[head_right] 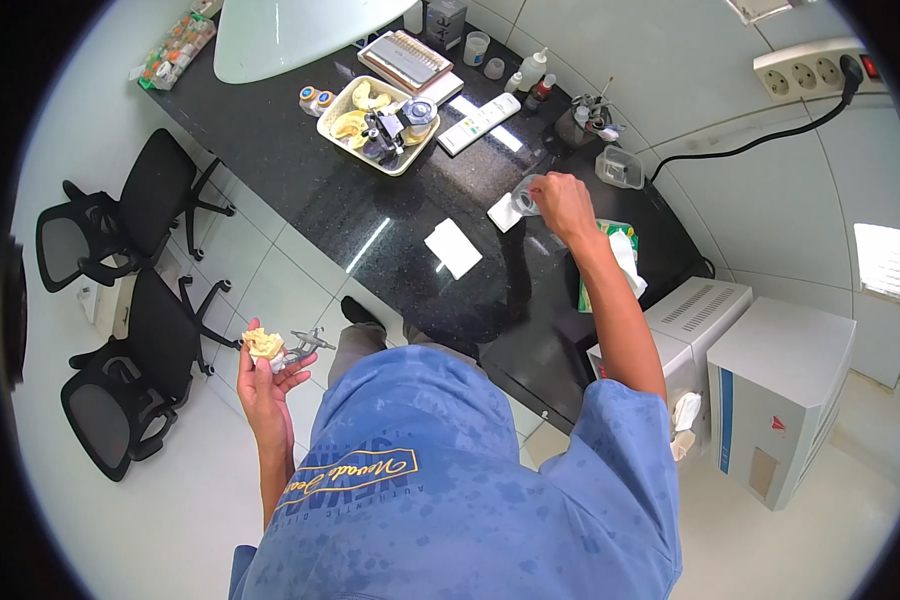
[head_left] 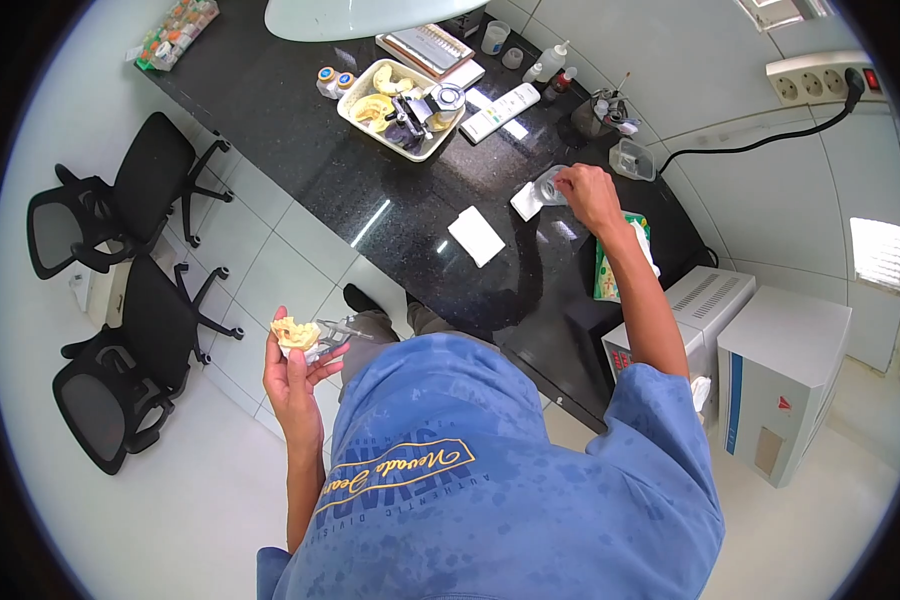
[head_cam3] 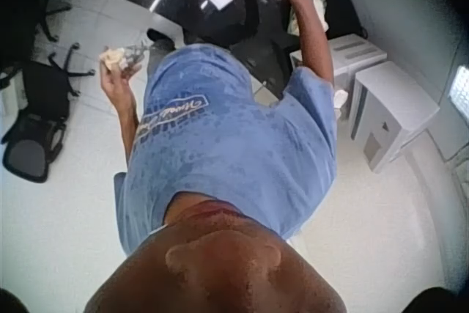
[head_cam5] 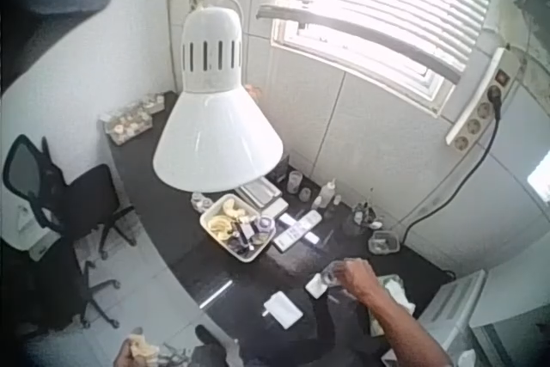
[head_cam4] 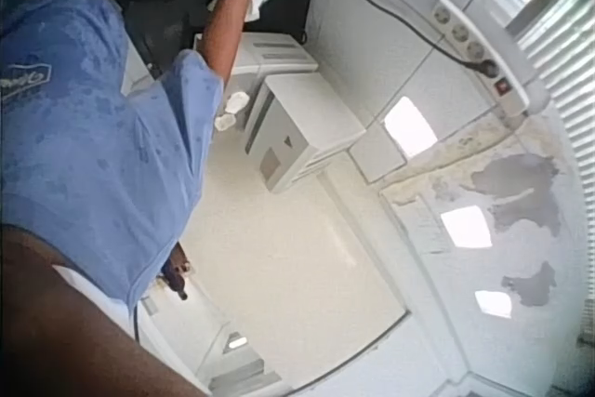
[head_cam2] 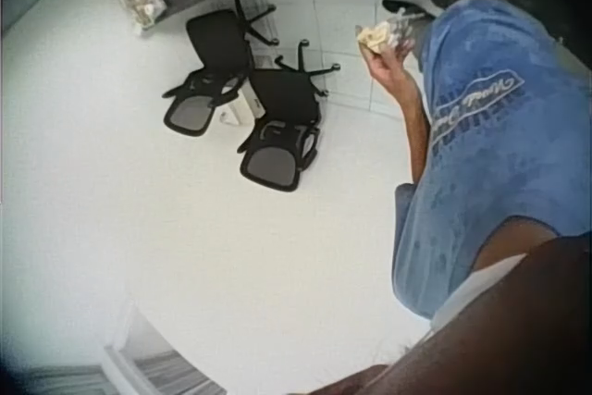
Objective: The recorder evaluates the shade and fit of a dental prosthesis using a shade guide and dental models.
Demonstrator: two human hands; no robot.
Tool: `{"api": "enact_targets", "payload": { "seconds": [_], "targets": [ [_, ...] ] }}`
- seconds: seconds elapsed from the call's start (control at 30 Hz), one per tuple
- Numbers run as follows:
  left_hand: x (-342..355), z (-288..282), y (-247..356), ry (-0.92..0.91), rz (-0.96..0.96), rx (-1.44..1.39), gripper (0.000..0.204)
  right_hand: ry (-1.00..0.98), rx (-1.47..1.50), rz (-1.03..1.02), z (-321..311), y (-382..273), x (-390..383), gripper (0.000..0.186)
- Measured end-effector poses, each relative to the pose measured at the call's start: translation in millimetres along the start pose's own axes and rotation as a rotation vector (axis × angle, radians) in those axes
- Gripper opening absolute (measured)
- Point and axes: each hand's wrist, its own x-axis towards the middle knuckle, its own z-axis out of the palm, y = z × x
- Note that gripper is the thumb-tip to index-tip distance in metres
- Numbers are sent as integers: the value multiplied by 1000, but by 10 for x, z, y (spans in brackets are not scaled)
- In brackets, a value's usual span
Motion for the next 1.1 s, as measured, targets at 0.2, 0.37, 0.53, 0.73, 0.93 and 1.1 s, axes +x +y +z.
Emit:
{"api": "enact_targets", "payload": {
  "seconds": [0.2, 0.37, 0.53, 0.73, 0.93, 1.1],
  "targets": [
    [25, -1, -4, 4, -7, -2, 56, -80, -204, 18, 178, 59, 42, 8],
    [26, -9, 7, 14, -3, -5, 56, -117, -212, 39, 166, -6, 98, 11],
    [43, -11, 3, 17, -5, -4, 55, -98, -161, 30, 131, -42, 56, 10],
    [58, -12, 17, -4, -2, 37, 58, -180, -169, 98, 133, -63, 68, 13],
    [46, -6, 13, 16, -1, 14, 56, -59, -141, 6, 145, -44, 45, 12],
    [47, -16, 5, -6, -8, 33, 59, -104, -141, 40, 136, -42, 58, 11]
  ]
}}
